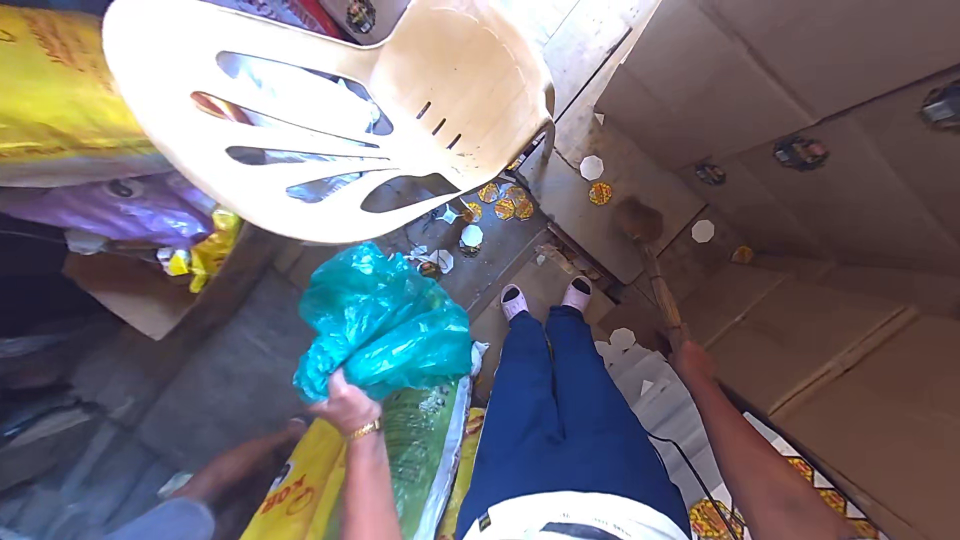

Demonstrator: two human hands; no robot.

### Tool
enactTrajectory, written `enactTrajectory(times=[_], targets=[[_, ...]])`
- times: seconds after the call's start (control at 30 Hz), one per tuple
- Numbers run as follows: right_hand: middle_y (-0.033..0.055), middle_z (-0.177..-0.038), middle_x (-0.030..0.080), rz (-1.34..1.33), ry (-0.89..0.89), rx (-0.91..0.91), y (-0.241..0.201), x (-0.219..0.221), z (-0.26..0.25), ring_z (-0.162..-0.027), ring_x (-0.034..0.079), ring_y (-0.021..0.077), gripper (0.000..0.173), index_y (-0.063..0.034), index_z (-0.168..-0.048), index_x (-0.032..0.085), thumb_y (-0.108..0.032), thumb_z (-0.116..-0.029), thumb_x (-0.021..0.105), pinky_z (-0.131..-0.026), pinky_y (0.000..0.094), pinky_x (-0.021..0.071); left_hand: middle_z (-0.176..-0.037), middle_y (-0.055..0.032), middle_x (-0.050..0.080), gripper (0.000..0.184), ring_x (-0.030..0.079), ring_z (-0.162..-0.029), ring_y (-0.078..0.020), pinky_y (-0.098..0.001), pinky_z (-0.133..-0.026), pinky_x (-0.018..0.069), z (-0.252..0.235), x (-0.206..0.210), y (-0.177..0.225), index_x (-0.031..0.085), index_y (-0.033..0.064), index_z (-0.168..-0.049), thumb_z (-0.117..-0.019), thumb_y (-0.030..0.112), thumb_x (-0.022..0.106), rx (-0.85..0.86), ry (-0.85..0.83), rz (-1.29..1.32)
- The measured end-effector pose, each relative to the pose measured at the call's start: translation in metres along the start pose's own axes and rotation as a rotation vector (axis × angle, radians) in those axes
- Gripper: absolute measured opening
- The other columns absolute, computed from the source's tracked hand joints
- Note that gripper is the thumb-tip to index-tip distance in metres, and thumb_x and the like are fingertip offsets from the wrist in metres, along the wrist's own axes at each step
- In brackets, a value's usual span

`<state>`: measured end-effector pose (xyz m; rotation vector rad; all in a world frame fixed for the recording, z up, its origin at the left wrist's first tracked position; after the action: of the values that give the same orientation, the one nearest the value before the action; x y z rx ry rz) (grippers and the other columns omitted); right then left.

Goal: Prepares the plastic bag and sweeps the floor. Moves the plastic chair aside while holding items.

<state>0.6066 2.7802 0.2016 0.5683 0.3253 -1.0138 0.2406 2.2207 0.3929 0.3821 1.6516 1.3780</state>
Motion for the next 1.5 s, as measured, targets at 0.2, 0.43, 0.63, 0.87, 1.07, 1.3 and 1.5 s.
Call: enactTrajectory(times=[0.2, 0.43, 0.63, 0.87, 1.07, 1.3, 1.5], targets=[[0.0315, -0.131, 0.062, 0.222, -0.015, -0.187, -0.053, -0.019, -0.036, -0.123, 0.06, 0.0494, 0.076, -0.0111, -0.166, 0.014, -0.007, -0.1012, 0.055, -0.101, 0.062, 0.0478, -0.115, -0.0176, 0.06, 0.041, 0.063, -0.103, -0.0098, -0.0247, -0.093, 0.0526, 0.007, 0.0, -0.002, 0.043, -0.0156, -0.134, -0.0942, -0.007, 0.049, -0.001, 0.002, -0.047], [0.0326, -0.121, 0.066, 0.304, 0.043, -0.28, 0.01, -0.056, -0.028, -0.109, 0.065, 0.0545, 0.083, -0.0334, -0.166, 0.014, 0.003, -0.1003, 0.05, -0.092, 0.0669, 0.0504, -0.117, -0.0185, 0.06, 0.041, 0.063, -0.104, -0.0106, -0.025, -0.094, 0.0524, 0.02, 0.024, 0.002, 0.042, -0.0153, -0.135, -0.0947, -0.008, 0.049, -0.022, -0.017, -0.03], [0.0324, -0.124, 0.065, 0.133, 0.137, -0.113, 0.034, -0.078, -0.04, -0.111, 0.065, 0.0533, 0.083, -0.0297, -0.167, 0.01, -0.001, -0.1012, 0.051, -0.093, 0.0662, 0.0505, -0.114, -0.0167, 0.061, 0.038, 0.064, -0.102, -0.0094, -0.0247, -0.092, 0.053, 0.024, 0.03, 0.015, 0.045, -0.0156, -0.132, -0.0948, -0.007, 0.049, 0.006, -0.011, -0.051], [0.0375, -0.138, 0.054, 0.243, 0.114, -0.251, -0.065, -0.124, -0.101, -0.121, 0.058, 0.0568, 0.068, -0.0136, -0.166, 0.018, -0.001, -0.1052, 0.045, -0.097, 0.0678, 0.0471, -0.115, -0.0167, 0.061, 0.04, 0.064, -0.103, -0.0106, -0.0263, -0.093, 0.0538, 0.044, 0.032, 0.011, 0.042, -0.015, -0.134, -0.0956, -0.007, 0.048, -0.005, 0.011, -0.074], [0.0405, -0.14, 0.048, 0.408, 0.132, -0.508, -0.088, -0.128, -0.091, -0.115, 0.059, 0.0593, 0.073, -0.0332, -0.166, 0.02, 0.001, -0.1056, 0.044, -0.092, 0.0665, 0.0503, -0.111, -0.0152, 0.063, 0.038, 0.065, -0.1, -0.0101, -0.0262, -0.09, 0.0551, 0.049, 0.034, 0.021, 0.045, -0.0145, -0.131, -0.0929, -0.009, 0.049, 0.003, 0.05, -0.029], [0.0353, -0.137, 0.056, 0.17, 0.086, -0.406, -0.108, -0.096, -0.03, -0.118, 0.06, 0.0551, 0.07, -0.0252, -0.166, 0.018, -0.001, -0.1051, 0.041, -0.097, 0.0661, 0.0476, -0.109, -0.0138, 0.063, 0.034, 0.065, -0.098, -0.008, -0.0241, -0.09, 0.0543, 0.045, 0.022, 0.025, 0.048, -0.0151, -0.127, -0.0931, -0.008, 0.049, 0.025, 0.092, -0.018], [0.0335, -0.127, 0.064, 0.277, -0.068, -0.535, -0.174, -0.065, -0.029, -0.119, 0.06, 0.0539, 0.072, -0.0262, -0.166, 0.023, -0.002, -0.1032, 0.049, -0.099, 0.0668, 0.0467, -0.108, -0.0118, 0.064, 0.034, 0.065, -0.097, -0.0078, -0.0248, -0.088, 0.0553, 0.037, 0.009, 0.016, 0.048, -0.0135, -0.126, -0.0925, -0.01, 0.048, 0.008, 0.092, 0.002]])
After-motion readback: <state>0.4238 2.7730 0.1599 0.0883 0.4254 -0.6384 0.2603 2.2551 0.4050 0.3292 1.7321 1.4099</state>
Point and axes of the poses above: each hand's wrist, its own z-axis away from the middle knuckle, its own x-axis out of the palm, y = z × x, the point moved 9 cm from there along -z, towards the middle knuckle
